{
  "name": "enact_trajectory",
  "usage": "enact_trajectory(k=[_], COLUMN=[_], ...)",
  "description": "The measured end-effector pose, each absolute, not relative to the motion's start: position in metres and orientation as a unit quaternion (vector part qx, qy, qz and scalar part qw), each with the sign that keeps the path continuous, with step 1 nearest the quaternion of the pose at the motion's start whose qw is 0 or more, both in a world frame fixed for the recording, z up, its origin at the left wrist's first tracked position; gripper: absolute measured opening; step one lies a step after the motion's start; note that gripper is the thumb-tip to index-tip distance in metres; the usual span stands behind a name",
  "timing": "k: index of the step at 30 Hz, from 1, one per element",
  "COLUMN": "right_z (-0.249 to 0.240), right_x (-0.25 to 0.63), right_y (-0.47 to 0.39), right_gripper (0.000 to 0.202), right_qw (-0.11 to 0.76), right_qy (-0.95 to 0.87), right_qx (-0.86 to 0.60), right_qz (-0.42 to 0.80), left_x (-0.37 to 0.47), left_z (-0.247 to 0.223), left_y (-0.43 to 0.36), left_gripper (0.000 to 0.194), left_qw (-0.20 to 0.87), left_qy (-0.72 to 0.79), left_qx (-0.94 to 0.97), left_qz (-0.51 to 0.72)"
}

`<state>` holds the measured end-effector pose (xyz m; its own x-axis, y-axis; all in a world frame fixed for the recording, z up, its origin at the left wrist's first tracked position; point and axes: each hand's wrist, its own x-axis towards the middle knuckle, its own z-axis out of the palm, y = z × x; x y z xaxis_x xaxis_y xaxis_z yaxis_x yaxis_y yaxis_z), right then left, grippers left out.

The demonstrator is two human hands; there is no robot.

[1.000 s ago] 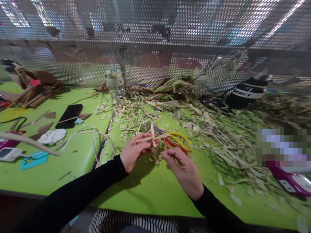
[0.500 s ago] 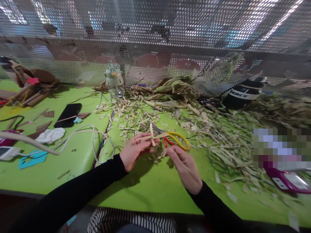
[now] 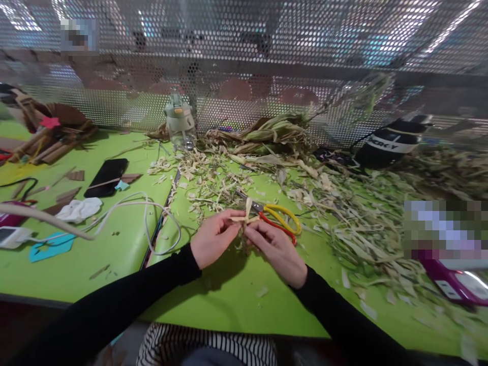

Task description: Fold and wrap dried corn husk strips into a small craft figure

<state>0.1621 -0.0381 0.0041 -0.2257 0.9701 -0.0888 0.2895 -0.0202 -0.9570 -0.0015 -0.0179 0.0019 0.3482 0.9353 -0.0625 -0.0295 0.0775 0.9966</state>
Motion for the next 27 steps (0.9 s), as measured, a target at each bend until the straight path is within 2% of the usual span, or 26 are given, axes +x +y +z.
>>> enact_trajectory(k=[5, 9, 13, 22, 27], right_z=[0.004, 0.005, 0.006, -0.001, 0.014], right_x=[0.167, 0.17, 0.172, 0.174, 0.176], right_y=[-0.039, -0.039, -0.041, -0.038, -0.046], right_gripper=[0.028, 0.032, 0.04, 0.029, 0.03], right_qw=[0.407, 0.418, 0.377, 0.343, 0.31], right_qy=[-0.485, -0.458, -0.547, -0.687, -0.753], right_qx=[-0.493, -0.495, -0.522, -0.496, -0.489], right_qz=[0.597, 0.609, 0.535, 0.405, 0.311], left_x=[-0.005, -0.005, -0.005, -0.005, -0.011], left_z=[0.001, 0.005, 0.002, 0.003, -0.001], left_y=[-0.017, -0.018, -0.019, -0.021, -0.014], left_gripper=[0.029, 0.029, 0.026, 0.038, 0.032], left_qw=[0.601, 0.638, 0.636, 0.611, 0.629], left_qy=[0.418, 0.44, 0.431, 0.413, 0.387], left_qx=[0.607, 0.572, 0.574, 0.603, 0.64], left_qz=[0.309, 0.269, 0.283, 0.304, 0.211])
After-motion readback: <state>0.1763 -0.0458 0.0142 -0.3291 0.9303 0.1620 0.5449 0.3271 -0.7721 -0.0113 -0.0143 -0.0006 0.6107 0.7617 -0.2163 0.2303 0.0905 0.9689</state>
